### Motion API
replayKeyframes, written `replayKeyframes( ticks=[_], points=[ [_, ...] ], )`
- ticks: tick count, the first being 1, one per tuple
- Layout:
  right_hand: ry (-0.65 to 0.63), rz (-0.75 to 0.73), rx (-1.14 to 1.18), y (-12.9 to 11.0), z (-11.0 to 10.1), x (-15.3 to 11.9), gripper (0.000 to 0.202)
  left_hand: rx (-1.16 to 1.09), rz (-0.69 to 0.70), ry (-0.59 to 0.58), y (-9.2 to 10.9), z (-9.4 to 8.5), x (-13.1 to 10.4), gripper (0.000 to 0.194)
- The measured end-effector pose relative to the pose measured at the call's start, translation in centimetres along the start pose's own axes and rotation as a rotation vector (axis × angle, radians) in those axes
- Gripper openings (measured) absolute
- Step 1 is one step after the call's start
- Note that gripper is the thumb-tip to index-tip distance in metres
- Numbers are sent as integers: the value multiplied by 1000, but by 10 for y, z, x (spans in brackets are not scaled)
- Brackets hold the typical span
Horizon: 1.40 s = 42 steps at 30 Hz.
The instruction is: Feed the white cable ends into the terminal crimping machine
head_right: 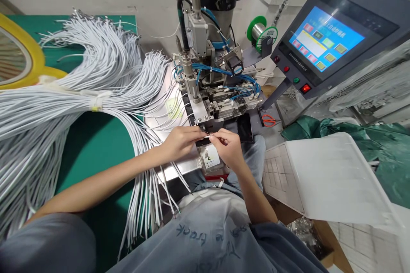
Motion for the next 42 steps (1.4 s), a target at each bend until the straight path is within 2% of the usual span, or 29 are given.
replayKeyframes(
  ticks=[3,5,8,13,15,21,23,26,28,30,33,36,39,42],
  points=[
    [-155,82,32,2,-2,5,22,117,74,-1,3,0,1,36],
    [-190,100,55,2,-4,7,25,118,87,-4,4,1,1,36],
    [-107,84,63,3,-3,5,27,72,65,9,6,3,1,31],
    [171,-26,69,6,6,-8,22,-31,5,62,10,3,-1,23],
    [208,-58,49,5,6,-10,20,1,-9,54,10,2,-1,23],
    [-79,37,28,8,-2,3,24,219,103,9,9,2,-1,30],
    [-67,20,42,8,-3,4,25,192,95,19,9,3,-1,29],
    [72,-35,30,8,1,-1,25,91,54,46,10,6,-1,25],
    [158,-102,-72,4,4,-7,25,71,43,61,11,7,-1,23],
    [187,-191,-219,-4,6,-11,27,136,61,65,13,6,-1,22],
    [99,-247,-368,-12,6,-9,32,347,172,47,16,4,-2,23],
    [-46,-145,-329,-8,2,-2,33,490,260,31,18,2,-2,21],
    [-77,-76,-209,0,1,2,32,420,201,17,16,2,-1,23],
    [45,-120,-108,5,3,-1,31,196,51,5,10,8,-1,24]
  ],
)
Point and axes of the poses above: each hand's wrist, its own x-axis towards the middle knuckle, its own z-axis out of the palm, y = z × x, the point moved 5 cm from there along x, towards the middle knuckle, and after that the axes turned 7 degrees about x, right-handed, at the moved point
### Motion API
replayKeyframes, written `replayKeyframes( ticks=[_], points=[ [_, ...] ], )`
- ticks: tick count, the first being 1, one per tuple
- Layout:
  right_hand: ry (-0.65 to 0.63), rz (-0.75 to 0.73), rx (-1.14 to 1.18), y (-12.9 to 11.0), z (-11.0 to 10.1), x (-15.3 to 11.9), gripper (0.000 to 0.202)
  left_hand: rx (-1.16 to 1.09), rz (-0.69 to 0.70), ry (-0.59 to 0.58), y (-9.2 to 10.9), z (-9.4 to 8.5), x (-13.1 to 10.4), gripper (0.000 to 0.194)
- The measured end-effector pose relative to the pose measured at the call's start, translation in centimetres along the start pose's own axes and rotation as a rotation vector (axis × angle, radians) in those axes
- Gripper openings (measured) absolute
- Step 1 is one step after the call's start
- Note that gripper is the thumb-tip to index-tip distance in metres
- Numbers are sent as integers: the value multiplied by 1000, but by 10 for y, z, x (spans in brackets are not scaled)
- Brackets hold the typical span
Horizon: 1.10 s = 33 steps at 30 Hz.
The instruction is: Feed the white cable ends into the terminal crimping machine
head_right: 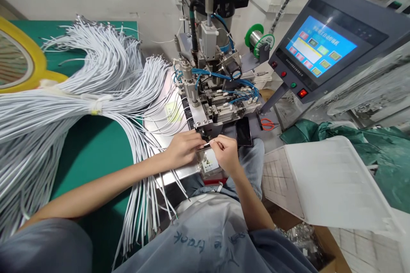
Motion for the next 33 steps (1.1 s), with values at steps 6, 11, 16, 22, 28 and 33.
replayKeyframes(
  ticks=[6,11,16,22,28,33],
  points=[
    [120,42,64,22,5,-4,24,-133,-128,-125,-6,18,-3,25],
    [46,262,142,58,0,9,18,179,-183,-393,-17,33,-4,24],
    [-29,391,248,79,8,20,21,275,-147,-460,-18,39,-5,26],
    [-79,410,250,84,13,22,24,272,-91,-461,-19,38,-6,28],
    [-119,390,240,80,12,24,22,295,-53,-432,-19,39,-7,43],
    [-136,385,224,82,15,25,21,338,-29,-472,-17,38,-4,40]
  ],
)
Point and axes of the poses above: each hand's wrist, its own x-axis towards the middle knuckle, its own z-axis out of the palm, y = z × x, the point moved 5 cm from there along x, towards the middle knuckle, and after that the axes turned 7 degrees about x, right-handed, at the moved point
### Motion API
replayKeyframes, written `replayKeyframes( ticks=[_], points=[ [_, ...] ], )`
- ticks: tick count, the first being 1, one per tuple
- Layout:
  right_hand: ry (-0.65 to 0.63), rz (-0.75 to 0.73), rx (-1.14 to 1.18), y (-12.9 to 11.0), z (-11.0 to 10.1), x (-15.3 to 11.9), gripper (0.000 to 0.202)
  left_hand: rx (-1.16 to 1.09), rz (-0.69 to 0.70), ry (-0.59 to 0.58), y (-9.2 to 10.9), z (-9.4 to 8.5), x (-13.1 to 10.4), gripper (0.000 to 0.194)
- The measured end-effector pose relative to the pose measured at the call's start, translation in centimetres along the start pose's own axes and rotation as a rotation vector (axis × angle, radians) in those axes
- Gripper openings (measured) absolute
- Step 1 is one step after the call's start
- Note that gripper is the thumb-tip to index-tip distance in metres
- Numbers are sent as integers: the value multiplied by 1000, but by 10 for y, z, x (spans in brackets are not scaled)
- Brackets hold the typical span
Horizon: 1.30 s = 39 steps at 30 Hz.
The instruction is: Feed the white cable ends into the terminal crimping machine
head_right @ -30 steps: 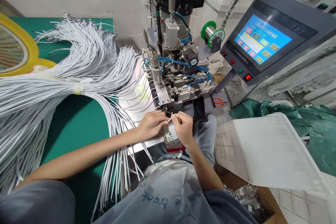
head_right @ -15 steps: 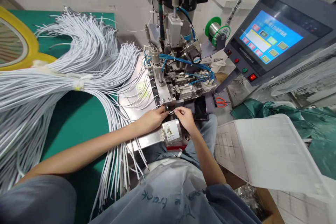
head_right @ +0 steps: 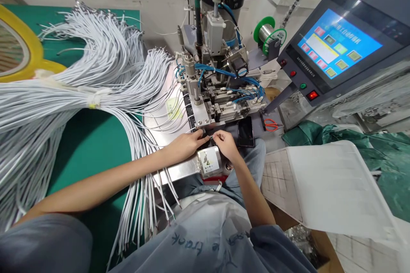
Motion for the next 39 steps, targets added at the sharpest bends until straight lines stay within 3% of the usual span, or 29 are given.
replayKeyframes(
  ticks=[11,23,28,31,35,39],
  points=[
    [49,71,53,5,-1,0,26,-42,5,11,-1,6,0,37],
    [-84,63,4,9,2,4,26,-53,-2,20,0,0,-1,41],
    [-123,33,-16,13,7,3,30,-30,-39,-35,-2,-9,-6,21],
    [-121,6,-43,15,9,4,31,-39,-82,-49,-5,-14,-10,19],
    [-21,-66,-116,10,0,6,28,-57,-113,-30,-7,-16,-12,19],
    [237,-153,-175,-9,-16,-18,23,-53,-146,-36,-10,-15,-12,20]
  ],
)
Point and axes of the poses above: each hand's wrist, its own x-axis towards the middle knuckle, its own z-axis out of the palm, y = z × x, the point moved 5 cm from there along x, towards the middle knuckle, and after that the axes turned 7 degrees about x, right-handed, at the moved point
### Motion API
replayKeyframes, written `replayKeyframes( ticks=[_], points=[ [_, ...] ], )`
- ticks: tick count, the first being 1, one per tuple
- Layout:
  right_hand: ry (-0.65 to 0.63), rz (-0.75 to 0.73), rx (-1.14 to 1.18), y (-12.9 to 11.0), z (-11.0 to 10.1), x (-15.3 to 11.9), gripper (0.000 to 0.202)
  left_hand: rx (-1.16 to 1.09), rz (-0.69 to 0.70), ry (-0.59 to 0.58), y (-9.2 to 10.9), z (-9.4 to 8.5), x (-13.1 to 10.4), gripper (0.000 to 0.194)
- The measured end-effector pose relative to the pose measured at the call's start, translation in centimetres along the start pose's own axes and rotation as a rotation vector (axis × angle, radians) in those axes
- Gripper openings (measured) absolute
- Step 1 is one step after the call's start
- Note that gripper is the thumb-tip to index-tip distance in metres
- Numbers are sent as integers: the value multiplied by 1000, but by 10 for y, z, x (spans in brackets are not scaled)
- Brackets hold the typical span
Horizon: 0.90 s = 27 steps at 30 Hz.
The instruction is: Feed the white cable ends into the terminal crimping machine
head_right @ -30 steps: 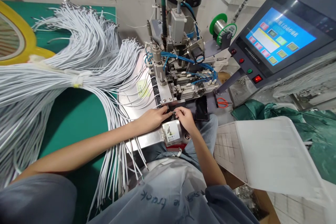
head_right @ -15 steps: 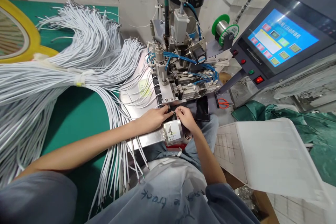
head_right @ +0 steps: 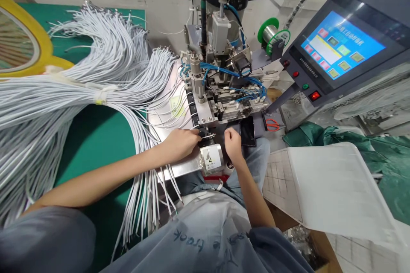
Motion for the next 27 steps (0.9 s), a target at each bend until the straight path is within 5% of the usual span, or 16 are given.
replayKeyframes(
  ticks=[2,4,9,11,15,19,22,27],
  points=[
    [130,-97,-32,-18,-8,-26,22,27,-49,17,-3,-1,1,21],
    [126,-218,-85,-37,-1,-58,21,66,-119,26,-6,-2,2,24],
    [-609,-5,-156,-34,72,-123,17,86,-174,21,-9,1,1,27],
    [-713,79,-175,-25,89,-134,18,84,-176,24,-9,3,1,27],
    [-645,72,-264,-26,88,-133,21,85,-158,38,-5,3,0,27],
    [-566,-37,-312,-42,61,-118,21,-23,-26,114,11,-10,-3,23],
    [-383,-55,-261,-47,35,-93,16,-165,86,192,22,-21,-7,32],
    [-8,-26,129,-45,8,-44,9,-301,56,240,11,-21,-5,28]
  ],
)
Point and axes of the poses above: each hand's wrist, its own x-axis towards the middle knuckle, its own z-axis out of the palm, y = z × x, the point moved 5 cm from there along x, towards the middle knuckle, and after that the axes turned 7 degrees about x, right-handed, at the moved point
